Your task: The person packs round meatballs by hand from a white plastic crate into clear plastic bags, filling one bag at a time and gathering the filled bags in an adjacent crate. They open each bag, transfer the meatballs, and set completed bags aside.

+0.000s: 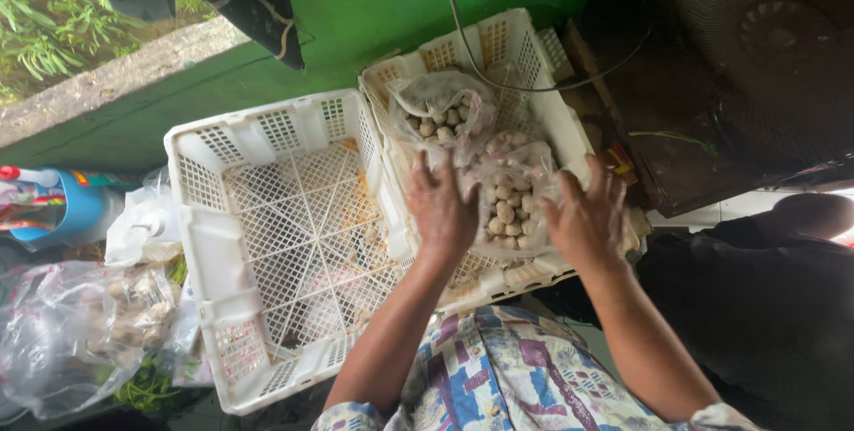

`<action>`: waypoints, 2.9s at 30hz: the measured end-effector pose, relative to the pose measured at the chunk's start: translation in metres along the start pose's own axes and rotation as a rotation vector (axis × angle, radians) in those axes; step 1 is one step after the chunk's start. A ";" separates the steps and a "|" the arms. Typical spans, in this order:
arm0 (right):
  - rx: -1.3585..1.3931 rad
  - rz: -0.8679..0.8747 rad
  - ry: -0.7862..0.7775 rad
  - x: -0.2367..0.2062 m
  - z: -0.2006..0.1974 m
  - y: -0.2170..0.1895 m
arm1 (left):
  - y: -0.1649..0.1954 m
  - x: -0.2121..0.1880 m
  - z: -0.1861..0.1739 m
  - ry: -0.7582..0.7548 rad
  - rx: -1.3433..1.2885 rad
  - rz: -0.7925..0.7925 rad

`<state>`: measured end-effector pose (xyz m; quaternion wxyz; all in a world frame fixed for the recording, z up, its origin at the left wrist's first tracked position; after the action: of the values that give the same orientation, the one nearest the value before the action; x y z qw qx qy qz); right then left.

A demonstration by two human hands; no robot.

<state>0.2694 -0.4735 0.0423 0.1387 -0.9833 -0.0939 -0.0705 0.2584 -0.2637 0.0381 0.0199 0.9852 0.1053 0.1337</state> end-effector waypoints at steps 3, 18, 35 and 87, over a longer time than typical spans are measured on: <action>0.120 -0.061 0.003 0.001 0.024 -0.019 | 0.021 -0.011 0.003 -0.212 0.012 0.093; 1.568 0.660 -0.359 -0.017 0.120 0.069 | -0.046 -0.038 0.132 -0.769 -1.555 -0.913; 1.705 0.496 -0.050 -0.012 -0.028 -0.026 | -0.053 0.037 -0.028 -0.406 -1.284 -0.281; 0.734 0.180 0.321 -0.078 -0.030 0.010 | -0.074 -0.082 0.031 -0.752 -1.273 0.105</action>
<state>0.1925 -0.5046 0.0557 0.4989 -0.8493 -0.0036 -0.1722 0.1750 -0.2096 -0.0183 0.6155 0.7661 -0.0538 -0.1770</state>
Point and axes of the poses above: each hand's wrist, its own x-axis towards the middle knuckle, its own z-axis out of the palm, y = z × x, the point moved 3 cm from there along x, towards the middle knuckle, and after that the axes turned 11 degrees about x, right-handed, at the moved point
